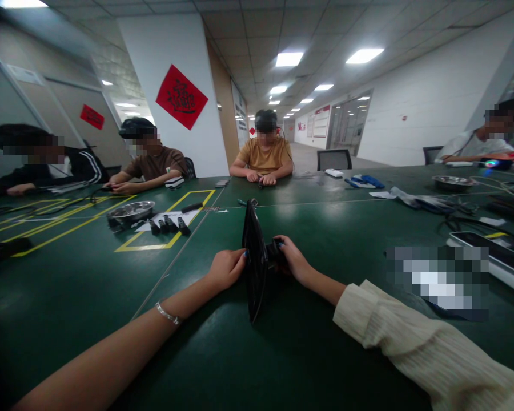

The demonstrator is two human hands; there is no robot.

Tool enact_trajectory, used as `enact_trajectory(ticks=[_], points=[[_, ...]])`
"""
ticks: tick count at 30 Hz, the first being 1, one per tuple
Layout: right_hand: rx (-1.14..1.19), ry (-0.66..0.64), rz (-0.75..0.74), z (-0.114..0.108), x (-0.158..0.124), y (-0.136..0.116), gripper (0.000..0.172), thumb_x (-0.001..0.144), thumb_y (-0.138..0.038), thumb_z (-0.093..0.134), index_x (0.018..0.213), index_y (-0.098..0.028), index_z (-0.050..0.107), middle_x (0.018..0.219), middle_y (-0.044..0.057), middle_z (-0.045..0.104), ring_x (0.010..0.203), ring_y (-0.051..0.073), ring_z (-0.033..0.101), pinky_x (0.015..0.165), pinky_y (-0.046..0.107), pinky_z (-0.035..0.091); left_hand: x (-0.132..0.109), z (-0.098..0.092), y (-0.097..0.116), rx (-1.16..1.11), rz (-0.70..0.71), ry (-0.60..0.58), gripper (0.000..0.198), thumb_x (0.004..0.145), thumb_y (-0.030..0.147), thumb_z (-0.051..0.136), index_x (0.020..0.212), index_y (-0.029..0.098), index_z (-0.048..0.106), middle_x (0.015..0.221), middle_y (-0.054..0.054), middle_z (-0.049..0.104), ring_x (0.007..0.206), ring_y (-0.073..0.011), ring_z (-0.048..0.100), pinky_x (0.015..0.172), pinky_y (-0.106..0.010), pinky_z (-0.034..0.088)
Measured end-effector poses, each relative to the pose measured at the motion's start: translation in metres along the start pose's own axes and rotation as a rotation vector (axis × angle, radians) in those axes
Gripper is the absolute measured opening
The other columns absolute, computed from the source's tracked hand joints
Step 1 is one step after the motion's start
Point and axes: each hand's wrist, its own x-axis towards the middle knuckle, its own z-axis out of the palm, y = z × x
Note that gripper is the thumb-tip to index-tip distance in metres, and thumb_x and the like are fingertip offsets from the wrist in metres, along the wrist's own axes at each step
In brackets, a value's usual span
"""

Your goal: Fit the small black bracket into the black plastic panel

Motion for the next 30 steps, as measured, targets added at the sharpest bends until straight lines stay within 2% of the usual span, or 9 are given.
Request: enact_trajectory(ticks=[4,11,17,24,30], points=[[0.011,-0.013,-0.007,-0.0003,-0.0008,-0.0004,0.035,0.077,-0.034,0.039,0.111,-0.023,0.040,0.061,-0.005,0.051,0.041,0.009,0.045,0.032,0.017,0.028,0.0010,-0.0002,0.0027,0.013,-0.055,-0.002,0.049,0.091,0.038,0.012,0.074,0.019,0.054,0.067,-0.006,0.062,0.065,-0.0176,0.058,0.056,-0.026,0.032],[0.009,-0.016,-0.010,-0.0027,0.0026,0.0052,0.037,0.078,-0.034,0.038,0.114,-0.024,0.039,0.066,-0.004,0.052,0.044,0.009,0.047,0.032,0.017,0.029,0.0023,0.0047,0.0005,0.022,-0.078,0.035,0.039,0.091,0.038,0.017,0.088,0.018,0.051,0.066,-0.005,0.061,0.062,-0.0174,0.058,0.056,-0.025,0.032],[-0.017,0.005,0.005,-0.0007,0.0011,0.0008,0.037,0.078,-0.036,0.038,0.113,-0.023,0.040,0.062,-0.004,0.052,0.042,0.010,0.046,0.033,0.018,0.028,0.0026,0.0040,-0.0012,0.001,-0.048,0.030,0.046,0.091,0.040,0.013,0.081,0.019,0.053,0.065,-0.004,0.060,0.062,-0.0168,0.058,0.055,-0.025,0.031],[-0.015,0.009,0.024,-0.0003,0.0018,0.0001,0.035,0.078,-0.035,0.038,0.111,-0.025,0.041,0.061,-0.004,0.052,0.043,0.010,0.047,0.033,0.018,0.028,0.0000,-0.0001,0.0007,-0.015,-0.016,0.018,0.041,0.090,0.037,0.017,0.082,0.018,0.053,0.066,-0.005,0.060,0.063,-0.0173,0.058,0.057,-0.026,0.032],[-0.018,0.019,0.009,-0.0006,0.0019,0.0016,0.035,0.077,-0.035,0.038,0.111,-0.025,0.042,0.064,-0.003,0.054,0.043,0.010,0.047,0.033,0.019,0.028,0.0016,0.0003,0.0004,-0.012,-0.033,0.010,0.050,0.091,0.040,0.013,0.078,0.019,0.056,0.064,-0.005,0.061,0.062,-0.0165,0.057,0.057,-0.025,0.031]])
